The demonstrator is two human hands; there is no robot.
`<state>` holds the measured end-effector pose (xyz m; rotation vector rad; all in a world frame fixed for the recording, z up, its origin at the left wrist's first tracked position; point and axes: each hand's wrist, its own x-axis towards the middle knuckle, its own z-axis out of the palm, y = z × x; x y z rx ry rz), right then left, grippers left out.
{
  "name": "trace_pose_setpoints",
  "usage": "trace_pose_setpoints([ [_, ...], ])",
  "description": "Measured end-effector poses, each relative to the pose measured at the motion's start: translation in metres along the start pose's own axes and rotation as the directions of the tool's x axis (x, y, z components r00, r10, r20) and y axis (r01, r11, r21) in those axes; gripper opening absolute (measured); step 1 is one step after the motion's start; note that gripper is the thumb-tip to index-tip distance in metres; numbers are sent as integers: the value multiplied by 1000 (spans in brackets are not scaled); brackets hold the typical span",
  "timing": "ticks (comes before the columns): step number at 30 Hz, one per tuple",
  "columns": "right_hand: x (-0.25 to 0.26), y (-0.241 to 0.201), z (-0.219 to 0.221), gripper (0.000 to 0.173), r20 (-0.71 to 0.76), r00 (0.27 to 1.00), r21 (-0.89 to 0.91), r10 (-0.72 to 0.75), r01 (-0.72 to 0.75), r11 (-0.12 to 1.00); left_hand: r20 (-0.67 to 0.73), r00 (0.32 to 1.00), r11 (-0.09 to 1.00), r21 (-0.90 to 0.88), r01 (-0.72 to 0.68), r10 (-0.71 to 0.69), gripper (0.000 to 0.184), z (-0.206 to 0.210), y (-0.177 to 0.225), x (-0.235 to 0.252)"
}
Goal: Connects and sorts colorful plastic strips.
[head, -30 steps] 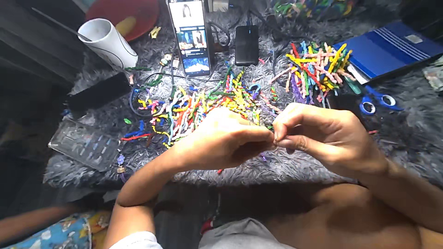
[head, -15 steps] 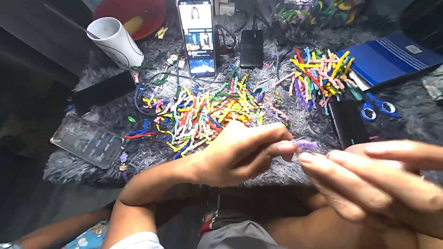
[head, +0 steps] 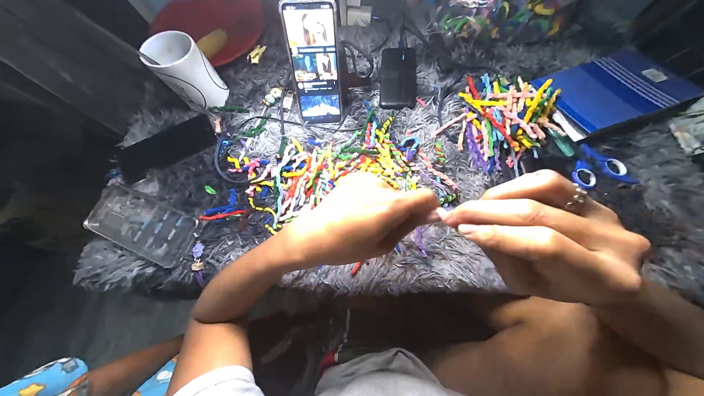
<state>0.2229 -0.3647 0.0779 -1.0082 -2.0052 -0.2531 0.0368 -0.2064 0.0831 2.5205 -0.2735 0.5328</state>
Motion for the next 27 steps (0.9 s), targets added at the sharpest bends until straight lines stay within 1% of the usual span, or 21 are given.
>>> trace_pose_setpoints([
  [1, 1, 0, -1, 5, -3, 1000, -47, -17, 17, 999, -23, 999, 999, 17, 30, -29, 16, 2, 0, 0],
  [2, 2, 0, -3, 5, -18, 999, -72, -28, 26, 997, -35, 998, 998, -35, 54, -55, 17, 2, 1, 1],
  [3, 2, -1, -4, 4, -30, 999, -95, -30, 26, 995, -43, 997, 984, -167, 60, -68, 17, 2, 1, 2],
  [4, 1, -1, -6, 4, -42, 999, -108, -30, 26, 994, -40, 996, 944, -325, 66, -84, 16, 0, 2, 2],
  [5, -2, -2, -8, 4, -46, 998, -116, -35, 29, 993, -33, 994, 879, -470, 78, -106, 17, -1, 3, 2],
  [6, -4, -3, -8, 4, -59, 997, -103, -46, 40, 994, -29, 991, 811, -577, 92, -133, 19, -2, 5, 2],
  [8, -7, -3, -7, 5, -94, 995, -48, -41, 36, 998, -26, 987, 710, -698, 93, -156, 22, -2, 9, 2],
  [10, -7, 1, -6, 6, -140, 989, 54, 40, -33, 998, -19, 994, 642, -765, 57, -111, 23, -2, 8, 2],
  [12, -3, 8, -6, 5, -185, 971, 209, 151, -111, 971, 17, 1000, 621, -784, 26, -21, 22, -5, 3, 1],
  [13, 0, 10, -5, 7, -190, 962, 269, 194, -139, 953, 52, 998, 657, -754, 23, 25, 22, -6, -1, 1],
  [15, 3, 10, -2, 9, -162, 960, 322, 226, -165, 932, 136, 988, 796, -605, 24, 74, 20, -6, -6, 2],
  [17, 2, 6, 4, 8, -117, 977, 297, 181, -140, 945, 204, 978, 930, -367, 28, 51, 16, -5, -7, 3],
  [18, 1, 3, 6, 8, -80, 989, 251, 125, -101, 963, 211, 977, 965, -261, 36, 20, 16, -4, -7, 2],
  [19, -1, -1, 7, 7, -46, 997, 203, 60, -50, 978, 198, 980, 978, -201, 50, -9, 17, -3, -7, 1],
  [20, -3, -4, 8, 7, -20, 1000, 154, 6, -2, 988, 181, 983, 977, -201, 66, -29, 18, -4, -9, 1],
  [21, -3, -7, 8, 7, -17, 999, 114, -32, 33, 993, 178, 983, 963, -255, 89, -44, 18, -7, -10, 1],
  [22, -3, -8, 6, 6, -26, 999, 94, -44, 47, 994, 180, 982, 927, -356, 115, -53, 17, -10, -12, 1],
  [24, -6, -7, 1, 6, -62, 998, 75, -12, 17, 997, 169, 984, 804, -576, 144, -55, 17, -17, -11, 1],
  [25, -6, -5, -2, 6, -82, 996, 84, 16, -9, 996, 133, 989, 756, -641, 132, -60, 17, -18, -9, 1],
  [27, -6, -1, -4, 5, -122, 990, 134, 68, -51, 990, 47, 998, 716, -695, 65, -45, 17, -16, -6, 2],
])
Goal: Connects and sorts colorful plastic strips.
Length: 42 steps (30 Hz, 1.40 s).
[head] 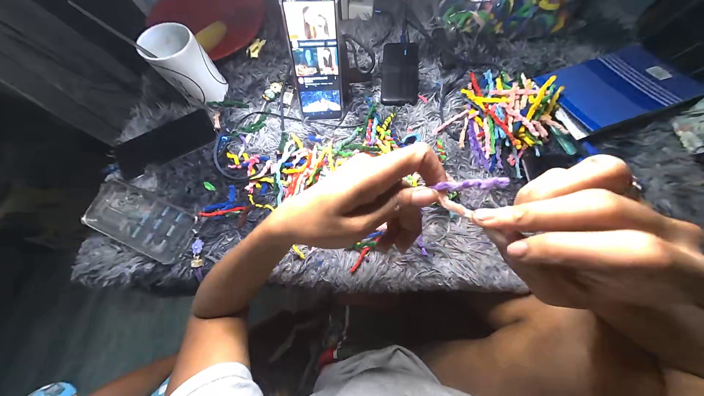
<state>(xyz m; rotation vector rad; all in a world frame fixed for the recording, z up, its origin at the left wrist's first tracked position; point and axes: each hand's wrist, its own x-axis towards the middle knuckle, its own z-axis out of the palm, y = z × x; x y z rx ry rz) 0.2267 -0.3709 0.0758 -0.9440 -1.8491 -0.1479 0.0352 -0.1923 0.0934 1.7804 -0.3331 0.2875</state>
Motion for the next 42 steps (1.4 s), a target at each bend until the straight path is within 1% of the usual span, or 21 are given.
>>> trace_pose_setpoints([
  [4, 5, 4, 1, 5, -54, 991, 185, 120, -108, 977, -79, 985, 985, -65, -160, 155, 15, 9, 1, -2],
  [6, 10, 6, 3, 8, -62, 976, 301, 207, -179, 937, -2, 991, 976, -172, -134, 136, 18, 10, 3, -6],
  [7, 11, 7, 4, 11, -58, 970, 344, 236, -202, 917, 52, 994, 975, -205, -84, 97, 27, 10, 2, -8],
  [8, 11, 7, 5, 14, -50, 967, 366, 249, -214, 906, 118, 992, 983, -180, -29, 50, 45, 9, 1, -8],
  [9, 11, 8, 5, 15, -49, 969, 360, 244, -211, 909, 173, 985, 995, -99, 18, 0, 61, 7, 0, -7],
  [10, 11, 7, 5, 13, -47, 972, 323, 231, -204, 924, 204, 978, 999, 0, 44, -43, 69, 6, 0, -5],
  [11, 11, 5, 5, 11, -38, 976, 282, 212, -193, 940, 220, 973, 993, 108, 44, -67, 71, 6, -1, -4],
  [12, 10, 3, 6, 8, -28, 981, 261, 192, -178, 949, 220, 974, 972, 233, 3, -56, 65, 6, -3, -3],
  [14, 9, 0, 5, 5, 0, 986, 239, 169, -164, 957, 205, 979, 887, 454, -83, -13, 29, 6, -5, -4],
  [15, 9, 0, 4, 5, 11, 986, 231, 164, -162, 959, 198, 980, 848, 522, -92, -16, 19, 6, -5, -3],
  [17, 8, -1, 0, 5, 29, 988, 197, 151, -154, 968, 165, 986, 840, 538, -68, -26, 20, 4, -6, -2],
  [20, 7, 0, -9, 3, 34, 995, 104, 92, -95, 990, 154, 988, 954, 294, -60, 15, 18, -5, -6, 0],
  [22, 5, 2, -13, 4, 29, 999, 22, 43, -44, 999, 164, 986, 986, 161, -38, 11, 20, -8, -4, -1],
  [24, 4, 2, -15, 4, 20, 1000, -47, 7, -6, 999, 173, 985, 996, 93, -8, -8, 29, -11, -1, -3],
  [26, 4, 2, -17, 4, 23, 1000, -77, -7, 9, 997, 190, 982, 997, 76, 1, -16, 29, -12, -1, -3],
  [29, 5, 2, -17, 5, 25, 1000, -85, -15, 17, 996, 178, 984, 992, 129, -11, -12, 18, -10, -2, -1],
  [31, 6, 3, -16, 5, 28, 1000, -84, -11, 13, 996, 149, 989, 966, 254, -51, 13, 15, -7, -2, 0],
  [34, 10, 3, -13, 4, 5, 999, -75, 49, -49, 996, 72, 994, 878, 467, -102, 77, 17, 1, -4, -1],
  [37, 14, 2, -6, 5, -19, 994, -142, 107, -108, 984, 20, 996, 796, 601, -79, 83, 17, 9, -7, -1],
  [40, 14, -1, 0, 5, 12, 998, -261, 63, -58, 964, -28, 997, 727, 686, -38, 78, 16, 18, -10, -1],
  [42, 13, -5, 2, 4, 53, 999, -324, 10, 8, 946, -49, 996, 714, 700, -22, 79, 16, 22, -13, 0],
])
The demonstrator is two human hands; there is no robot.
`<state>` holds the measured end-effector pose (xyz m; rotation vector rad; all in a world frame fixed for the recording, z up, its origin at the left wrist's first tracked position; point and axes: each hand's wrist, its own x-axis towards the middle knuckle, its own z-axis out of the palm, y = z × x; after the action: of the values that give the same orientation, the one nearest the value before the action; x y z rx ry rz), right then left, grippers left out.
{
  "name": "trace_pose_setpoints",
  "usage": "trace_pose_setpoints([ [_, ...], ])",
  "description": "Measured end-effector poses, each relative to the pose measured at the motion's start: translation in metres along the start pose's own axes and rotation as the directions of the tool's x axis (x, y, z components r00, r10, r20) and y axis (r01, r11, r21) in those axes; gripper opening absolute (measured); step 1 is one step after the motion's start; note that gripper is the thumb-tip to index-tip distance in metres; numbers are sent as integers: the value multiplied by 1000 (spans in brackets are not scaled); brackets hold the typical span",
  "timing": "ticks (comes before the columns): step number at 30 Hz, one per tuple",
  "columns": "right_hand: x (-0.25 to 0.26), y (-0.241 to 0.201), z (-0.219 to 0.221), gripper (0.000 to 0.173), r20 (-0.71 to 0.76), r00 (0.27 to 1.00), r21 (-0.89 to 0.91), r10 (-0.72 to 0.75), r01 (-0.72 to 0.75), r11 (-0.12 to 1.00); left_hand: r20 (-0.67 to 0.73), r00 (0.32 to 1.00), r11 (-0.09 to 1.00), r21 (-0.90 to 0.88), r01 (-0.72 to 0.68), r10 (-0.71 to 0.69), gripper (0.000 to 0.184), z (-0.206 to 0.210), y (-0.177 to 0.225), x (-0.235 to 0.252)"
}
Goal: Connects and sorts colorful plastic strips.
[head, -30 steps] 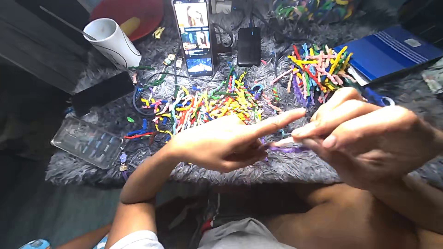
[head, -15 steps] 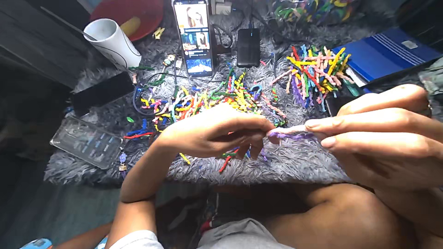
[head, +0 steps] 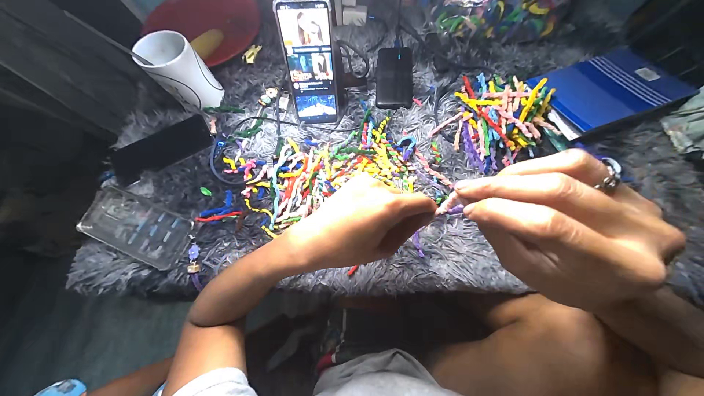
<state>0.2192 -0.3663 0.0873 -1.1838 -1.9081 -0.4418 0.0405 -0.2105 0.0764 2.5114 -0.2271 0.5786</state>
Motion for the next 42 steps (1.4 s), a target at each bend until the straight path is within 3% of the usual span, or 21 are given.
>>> trace_pose_setpoints([
  [4, -2, -17, 5, 9, 58, 991, -32, -119, 121, 992, -48, 996, 994, -89, 67, -71, 14, 1, 0, 2],
  [8, -4, -14, 11, 12, 67, 989, 200, -130, 115, 973, -19, 985, 880, -454, 142, -169, 17, -11, -8, 4],
  [12, -6, 4, 3, 8, 25, 999, 450, 47, -53, 892, -16, 987, 568, -819, 78, -157, 16, -17, -14, 5],
  [15, 0, 14, 1, 5, -13, 967, 532, 255, -209, 820, -55, 998, 491, -870, -35, -27, 17, -15, -16, 5],
  [18, 2, 17, 8, 13, 29, 929, 666, 368, -293, 686, 64, 991, 616, -787, -21, 115, 16, -15, -19, 5],
  [20, 0, 16, 11, 14, 67, 922, 687, 382, -320, 652, 176, 974, 739, -673, 11, 146, 17, -15, -17, 5],
  [23, -2, 12, 12, 11, 105, 946, 602, 306, -306, 738, 263, 955, 895, -447, -2, 134, 15, -11, -15, 5],
  [25, -2, 7, 14, 8, 84, 978, 521, 190, -206, 828, 274, 958, 965, -262, -13, 87, 16, -9, -14, 4],
  [30, -8, -2, 16, 8, 120, 986, 347, -112, 64, 936, 168, 981, 994, 66, 88, -98, 16, -5, -11, 2],
  [32, -9, -1, 15, 8, 110, 987, 363, -119, 72, 929, 104, 983, 988, -15, 153, -151, 18, -8, -11, 3],
  [35, -8, 4, 9, 8, 85, 993, 432, -78, 34, 901, 68, 982, 895, -405, 188, -175, 19, -20, -15, 5],
  [38, -8, 11, 6, 9, 25, 1000, 460, -7, -5, 888, -56, 988, 732, -678, 70, -146, 15, -24, -20, 4],
  [40, -7, 14, 8, 10, -26, 998, 488, 63, -42, 872, -192, 974, 748, -663, -37, -122, 15, -22, -22, 4],
  [42, -8, 19, 11, 10, -19, 990, 528, 139, -109, 842, -320, 944, 852, -513, -106, -75, 18, -22, -23, 3],
])
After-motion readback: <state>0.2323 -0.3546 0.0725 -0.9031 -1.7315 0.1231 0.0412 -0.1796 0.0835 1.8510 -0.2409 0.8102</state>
